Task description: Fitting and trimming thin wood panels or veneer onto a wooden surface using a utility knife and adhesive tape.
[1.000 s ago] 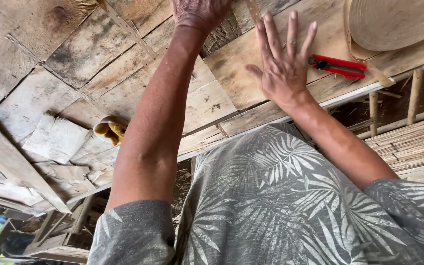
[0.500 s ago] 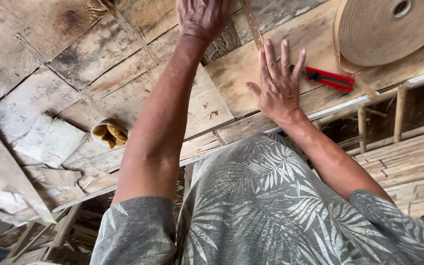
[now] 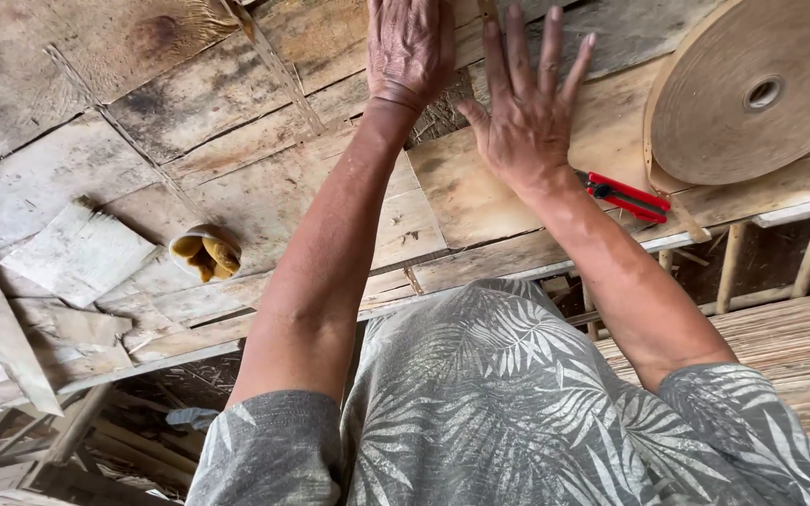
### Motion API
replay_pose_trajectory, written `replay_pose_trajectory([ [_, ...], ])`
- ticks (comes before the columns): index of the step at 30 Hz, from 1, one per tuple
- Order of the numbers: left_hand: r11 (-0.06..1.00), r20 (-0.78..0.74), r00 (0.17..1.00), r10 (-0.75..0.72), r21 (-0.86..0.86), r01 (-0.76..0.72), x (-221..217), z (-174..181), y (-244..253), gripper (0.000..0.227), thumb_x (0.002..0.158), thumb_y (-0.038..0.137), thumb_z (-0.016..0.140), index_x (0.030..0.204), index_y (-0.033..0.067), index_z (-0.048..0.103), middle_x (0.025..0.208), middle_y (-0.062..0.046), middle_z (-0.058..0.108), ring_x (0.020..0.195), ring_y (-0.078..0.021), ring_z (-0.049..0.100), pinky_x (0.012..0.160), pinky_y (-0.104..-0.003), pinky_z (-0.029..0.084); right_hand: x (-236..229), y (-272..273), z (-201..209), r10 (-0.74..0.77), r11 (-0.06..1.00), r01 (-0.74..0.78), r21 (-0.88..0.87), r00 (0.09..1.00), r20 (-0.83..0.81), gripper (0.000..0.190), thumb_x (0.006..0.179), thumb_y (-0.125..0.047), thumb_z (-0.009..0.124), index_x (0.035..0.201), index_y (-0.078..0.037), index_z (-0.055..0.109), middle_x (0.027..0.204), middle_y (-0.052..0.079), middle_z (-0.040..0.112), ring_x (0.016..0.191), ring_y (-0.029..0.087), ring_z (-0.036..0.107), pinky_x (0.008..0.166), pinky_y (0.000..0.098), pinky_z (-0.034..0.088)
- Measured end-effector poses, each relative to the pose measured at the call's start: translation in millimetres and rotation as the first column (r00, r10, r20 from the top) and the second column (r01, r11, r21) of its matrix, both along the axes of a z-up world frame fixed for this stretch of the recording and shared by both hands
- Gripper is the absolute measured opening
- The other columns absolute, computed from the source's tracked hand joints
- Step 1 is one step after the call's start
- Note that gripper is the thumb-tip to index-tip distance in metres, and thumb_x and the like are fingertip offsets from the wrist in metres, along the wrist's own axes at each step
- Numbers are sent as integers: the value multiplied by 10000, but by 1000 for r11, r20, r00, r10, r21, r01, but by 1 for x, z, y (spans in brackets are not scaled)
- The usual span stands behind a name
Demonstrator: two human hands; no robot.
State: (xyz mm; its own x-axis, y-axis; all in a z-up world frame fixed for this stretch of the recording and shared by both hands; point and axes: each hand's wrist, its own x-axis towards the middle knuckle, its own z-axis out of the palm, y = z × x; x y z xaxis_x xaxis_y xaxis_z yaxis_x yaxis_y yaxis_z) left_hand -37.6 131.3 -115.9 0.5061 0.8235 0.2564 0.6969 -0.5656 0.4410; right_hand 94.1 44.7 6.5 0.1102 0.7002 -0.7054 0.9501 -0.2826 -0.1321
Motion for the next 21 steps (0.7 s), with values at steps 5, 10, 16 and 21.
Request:
replay_pose_trajectory([
  [5, 991, 6, 994, 105, -85, -104, 2, -9, -1, 228, 921, 174, 580, 1142, 126, 547, 1064, -124, 613, 997, -359, 575, 972, -527, 408, 20, -11, -35, 129, 727, -93, 681, 992, -1, 506, 1147, -398, 590, 1473, -15, 641, 1510, 171, 438, 1393, 443, 318, 1124, 751, 119],
  [10, 983, -42, 986, 164, -78, -167, 0, -1, -3, 237, 923, 166, 597, 1151, 117, 550, 1022, -140, 599, 964, -370, 563, 976, -557, 432, 36, 17, -44, 137, 453, -42, 891, 990, -24, 75, 1027, -160, 871, 1042, -87, 861, 1091, 25, 699, 1093, 268, 526, 1055, 553, 335],
  [16, 960, -3, 988, 155, -234, -151, 1, 27, 3, 261, 946, 160, 543, 1198, 95, 530, 1175, -165, 595, 1105, -366, 568, 1034, -541, 421, 50, 46, -23, 358, 430, -111, 896, 932, -56, 2, 967, -51, 823, 965, -51, 824, 922, 53, 665, 984, 285, 521, 991, 486, 366],
  [21, 978, 166, 983, 77, -207, -41, 0, 47, 12, 91, 866, 103, 573, 953, 93, 599, 1109, -137, 565, 1075, -362, 526, 1035, -559, 353, 62, 60, -26, 477, 506, -180, 844, 873, -100, 115, 959, -96, 890, 957, -55, 782, 919, 40, 644, 973, 273, 515, 966, 467, 372],
])
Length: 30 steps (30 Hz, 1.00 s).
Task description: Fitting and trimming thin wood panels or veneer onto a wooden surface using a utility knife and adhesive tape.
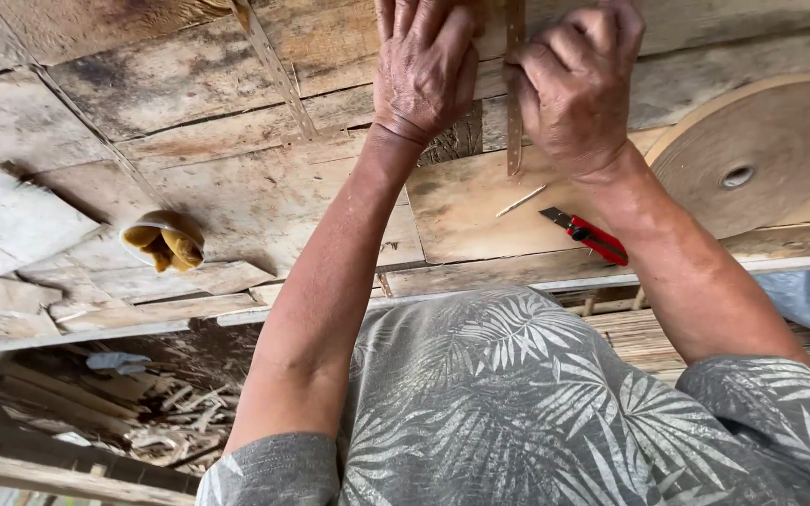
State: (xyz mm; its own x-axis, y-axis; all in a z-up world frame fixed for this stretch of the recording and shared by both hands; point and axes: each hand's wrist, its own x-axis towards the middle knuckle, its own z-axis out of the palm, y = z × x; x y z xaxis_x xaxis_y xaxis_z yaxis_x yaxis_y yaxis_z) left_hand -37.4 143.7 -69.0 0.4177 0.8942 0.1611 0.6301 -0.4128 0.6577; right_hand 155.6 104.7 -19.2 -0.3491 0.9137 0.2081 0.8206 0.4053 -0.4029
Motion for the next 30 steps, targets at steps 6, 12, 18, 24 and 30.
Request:
replay_pose_trajectory([
  [6, 997, 38, 998, -59, -46, 61, -6, -15, -6, 114, 926, 129, 628, 984, 62, 699, 1394, -242, 517, 1343, -500, 438, 1177, -744, 176, 10, 14, 1, 75, 988, -80, -131, 996, -43, 112, 953, 9, 851, 920, -31, 752, 882, 24, 696, 1000, 284, 548, 1012, 500, 341],
  [12, 974, 110, 980, -168, -133, 182, -17, -4, 0, 130, 1088, 120, 662, 1096, 47, 770, 1541, -158, 476, 1455, -445, 436, 1215, -731, 63, 27, 11, -6, -68, 960, -25, -279, 946, -317, 205, 890, 159, 854, 1038, 100, 724, 951, 195, 652, 966, 367, 601, 1067, 528, 474],
  [18, 935, 194, 946, -259, -194, 296, -26, 3, 14, 152, 1157, 95, 699, 1017, 45, 735, 1529, -126, 531, 1462, -402, 397, 1190, -645, 208, 28, 12, -5, -60, 954, -23, -300, 962, -266, 243, 906, 131, 944, 980, 75, 719, 992, 220, 649, 1013, 360, 611, 1047, 510, 474],
  [24, 951, 199, 952, -233, -158, 266, -24, 3, 14, 215, 1125, 78, 764, 920, 33, 713, 1478, -139, 583, 1396, -410, 492, 1166, -636, 258, 25, 9, -7, 11, 976, -32, -214, 995, -98, 259, 955, -22, 970, 949, 6, 713, 856, 144, 713, 983, 309, 620, 979, 482, 466],
  [30, 954, -170, 945, -280, 61, 293, -11, 16, 24, 99, 901, 40, 723, 873, 131, 695, 1376, -54, 646, 1240, -302, 525, 876, -506, 433, 22, 20, -2, 29, 960, -57, -275, 994, -105, 213, 903, -26, 985, 926, -16, 773, 896, 119, 740, 940, 307, 651, 970, 460, 425],
])
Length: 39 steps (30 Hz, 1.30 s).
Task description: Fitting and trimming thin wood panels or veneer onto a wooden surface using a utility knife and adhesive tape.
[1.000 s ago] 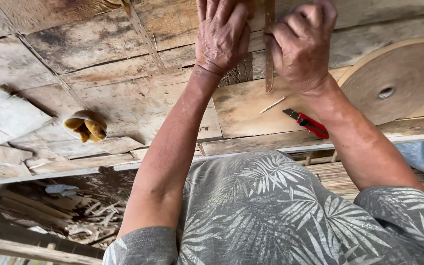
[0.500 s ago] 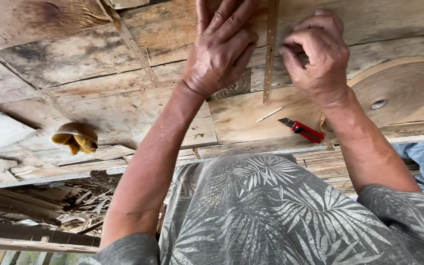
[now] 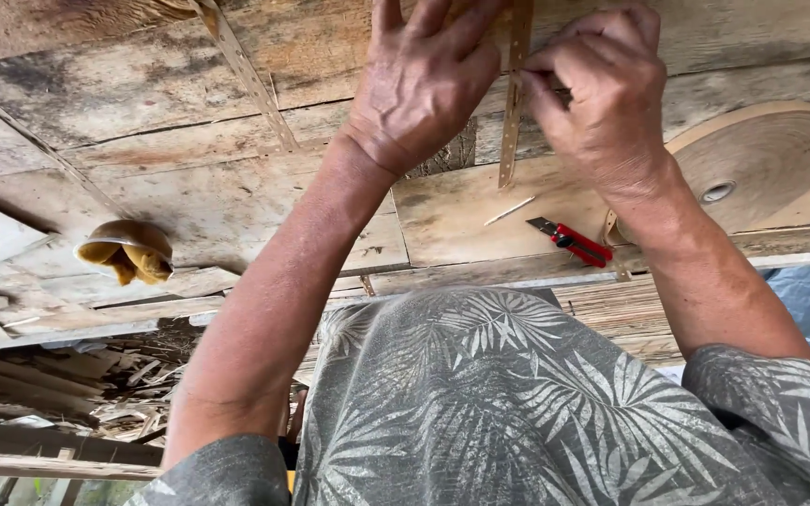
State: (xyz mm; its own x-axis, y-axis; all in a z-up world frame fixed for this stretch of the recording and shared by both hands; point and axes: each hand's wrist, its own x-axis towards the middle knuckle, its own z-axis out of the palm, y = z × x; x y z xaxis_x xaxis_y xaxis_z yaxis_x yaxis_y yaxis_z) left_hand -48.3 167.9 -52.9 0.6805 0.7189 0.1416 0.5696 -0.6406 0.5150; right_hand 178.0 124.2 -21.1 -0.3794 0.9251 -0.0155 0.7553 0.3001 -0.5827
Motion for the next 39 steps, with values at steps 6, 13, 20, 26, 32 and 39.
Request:
replay_pose_trajectory([
  [6, 996, -35, 999, -25, 85, 28, 9, 9, 20, 167, 763, 95, 712, 667, 177, 602, 806, 47, 585, 724, -208, 526, 541, -380, 371, 0, 1, 2, -6, 1000, 5, -10, 999, -47, 161, 923, 60, 927, 927, 11, 774, 897, 119, 742, 951, 315, 660, 961, 455, 438],
  [13, 996, -178, 984, -28, 78, 42, 25, 7, 16, 179, 692, 110, 692, 664, 264, 605, 789, 49, 550, 647, -193, 522, 505, -373, 332, -3, -1, 0, -35, 999, 35, 1, 997, -62, 180, 924, 98, 891, 900, 5, 739, 878, 110, 746, 941, 315, 673, 965, 452, 436],
  [20, 996, -206, 977, -48, 66, 63, 28, 2, 15, 213, 616, 111, 726, 642, 261, 577, 782, 33, 565, 666, -213, 533, 509, -382, 337, -3, -1, 5, -120, 992, 115, -46, 984, -133, 136, 907, 129, 850, 902, 54, 737, 892, 165, 710, 954, 334, 661, 916, 451, 504],
  [26, 983, -365, 923, -119, 86, 160, 29, 8, 17, 280, 622, 52, 721, 673, 292, 587, 719, 45, 556, 652, -162, 525, 510, -330, 358, 1, -8, 4, -140, 989, 134, -56, 982, -126, 137, 912, 120, 872, 906, 50, 755, 899, 161, 721, 960, 327, 671, 918, 448, 510],
  [32, 984, -378, 914, -146, 44, 175, 38, 4, 15, 233, 686, 68, 696, 682, 280, 598, 653, 58, 577, 596, -145, 539, 484, -333, 362, 1, -9, 3, -142, 990, 141, -24, 984, -106, 158, 890, 121, 892, 898, 43, 755, 924, 168, 729, 983, 316, 691, 917, 438, 519],
  [39, 994, -368, 928, -56, 65, 86, 37, 9, 8, 229, 673, 53, 677, 649, 253, 569, 700, 23, 513, 657, -203, 480, 522, -367, 320, -3, -14, 9, -198, 980, 194, -42, 971, -131, 125, 891, 140, 841, 912, 68, 741, 910, 182, 704, 970, 335, 657, 897, 440, 526],
])
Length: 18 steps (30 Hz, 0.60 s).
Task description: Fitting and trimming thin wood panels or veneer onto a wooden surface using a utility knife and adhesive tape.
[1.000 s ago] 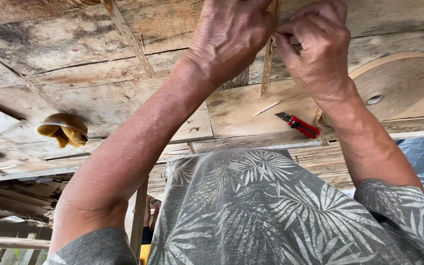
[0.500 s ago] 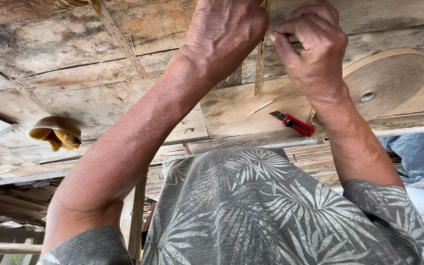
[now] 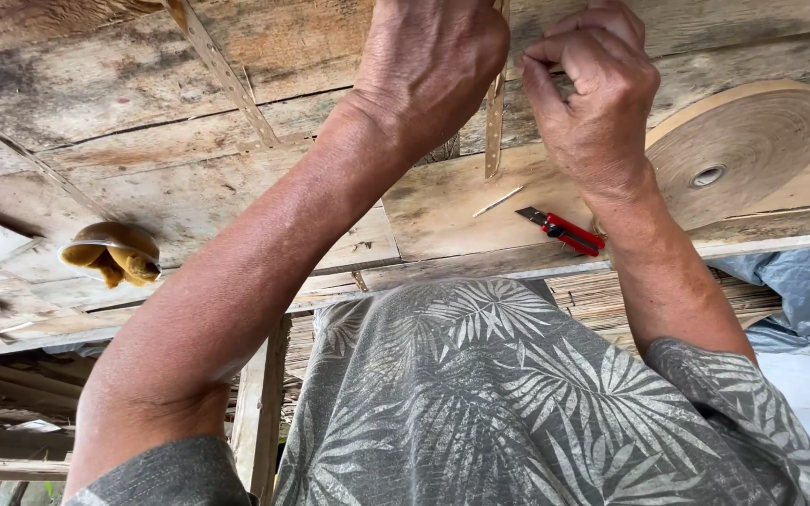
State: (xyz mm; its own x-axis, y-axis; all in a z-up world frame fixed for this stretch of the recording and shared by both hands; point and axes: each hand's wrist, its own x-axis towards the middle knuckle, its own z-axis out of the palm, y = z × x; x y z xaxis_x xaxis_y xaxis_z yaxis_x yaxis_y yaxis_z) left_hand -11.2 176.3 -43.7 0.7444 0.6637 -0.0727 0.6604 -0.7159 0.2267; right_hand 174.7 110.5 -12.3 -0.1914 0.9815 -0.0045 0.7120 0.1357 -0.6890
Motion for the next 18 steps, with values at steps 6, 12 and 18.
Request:
replay_pose_trajectory([
  [6, 990, 247, 959, 141, -23, -139, -4, -2, -7, 204, 632, 89, 742, 569, 162, 563, 1080, 1, 640, 917, -276, 520, 656, -435, 370, -6, -11, -1, -57, 998, 57, 30, 998, 15, 191, 913, 136, 869, 887, 56, 697, 875, 160, 697, 930, 316, 634, 871, 435, 537],
  [12, 963, 270, 928, 258, -153, -224, -18, 10, -14, 268, 893, 105, 728, 686, 122, 560, 1050, -51, 599, 1002, -319, 553, 881, -560, 407, -21, -10, 5, -132, 991, 130, 36, 990, 55, 143, 891, 84, 834, 863, 17, 711, 826, 113, 691, 904, 300, 621, 892, 429, 471],
  [18, 859, 304, 832, 465, -385, -339, -30, -14, -48, 273, 1089, 340, 663, 979, 91, 675, 1403, -121, 589, 1321, -440, 487, 1179, -663, 161, -27, -5, 0, -100, 995, 95, 34, 974, 204, 280, 878, -36, 992, 898, -52, 714, 827, 52, 704, 891, 269, 583, 926, 425, 386],
])
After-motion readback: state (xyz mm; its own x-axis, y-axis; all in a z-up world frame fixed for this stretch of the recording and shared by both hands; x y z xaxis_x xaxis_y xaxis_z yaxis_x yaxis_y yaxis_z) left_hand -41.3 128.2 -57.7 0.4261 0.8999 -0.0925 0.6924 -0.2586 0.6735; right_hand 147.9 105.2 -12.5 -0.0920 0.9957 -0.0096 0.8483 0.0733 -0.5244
